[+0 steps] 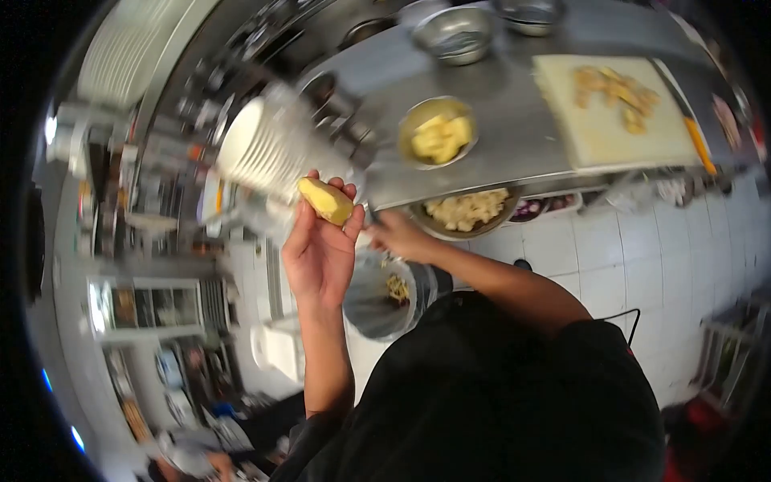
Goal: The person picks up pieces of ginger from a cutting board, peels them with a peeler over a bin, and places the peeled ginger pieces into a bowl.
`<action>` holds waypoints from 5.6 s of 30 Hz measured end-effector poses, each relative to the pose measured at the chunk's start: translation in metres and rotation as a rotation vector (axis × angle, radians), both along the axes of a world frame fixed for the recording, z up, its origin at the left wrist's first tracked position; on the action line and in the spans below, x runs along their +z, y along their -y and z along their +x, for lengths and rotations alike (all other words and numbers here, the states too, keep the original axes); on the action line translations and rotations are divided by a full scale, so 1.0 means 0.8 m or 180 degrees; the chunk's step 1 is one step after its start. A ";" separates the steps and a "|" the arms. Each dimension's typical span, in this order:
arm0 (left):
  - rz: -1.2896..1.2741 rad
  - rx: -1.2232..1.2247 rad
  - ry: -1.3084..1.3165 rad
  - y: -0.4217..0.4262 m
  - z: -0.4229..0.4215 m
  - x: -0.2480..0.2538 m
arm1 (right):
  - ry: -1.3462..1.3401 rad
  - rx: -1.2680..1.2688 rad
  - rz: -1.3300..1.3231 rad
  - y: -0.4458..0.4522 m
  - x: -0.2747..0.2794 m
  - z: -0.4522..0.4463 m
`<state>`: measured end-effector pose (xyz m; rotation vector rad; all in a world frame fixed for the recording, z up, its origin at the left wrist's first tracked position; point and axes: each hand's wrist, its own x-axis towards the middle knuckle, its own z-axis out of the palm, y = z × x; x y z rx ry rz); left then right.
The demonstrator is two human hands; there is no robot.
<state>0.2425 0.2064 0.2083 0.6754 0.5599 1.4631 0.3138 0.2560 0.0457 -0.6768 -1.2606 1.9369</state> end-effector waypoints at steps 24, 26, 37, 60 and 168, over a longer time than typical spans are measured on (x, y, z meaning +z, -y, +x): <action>-0.0985 0.1869 0.0656 0.204 -0.165 -0.117 | -0.1065 0.0270 -0.1248 0.106 0.109 -0.168; -0.1093 0.1990 0.0662 0.199 -0.162 -0.107 | -0.1062 0.0347 -0.1445 0.099 0.110 -0.175; -0.1143 0.2555 0.0939 0.182 -0.149 -0.113 | -0.1027 0.0809 -0.1523 0.078 0.109 -0.192; -0.1218 0.2669 0.0233 0.227 -0.143 -0.134 | -0.0468 0.0751 -0.1201 0.116 0.068 -0.237; -0.1063 0.2778 0.0478 0.209 -0.126 -0.126 | -0.0869 0.1300 -0.1072 0.089 0.082 -0.206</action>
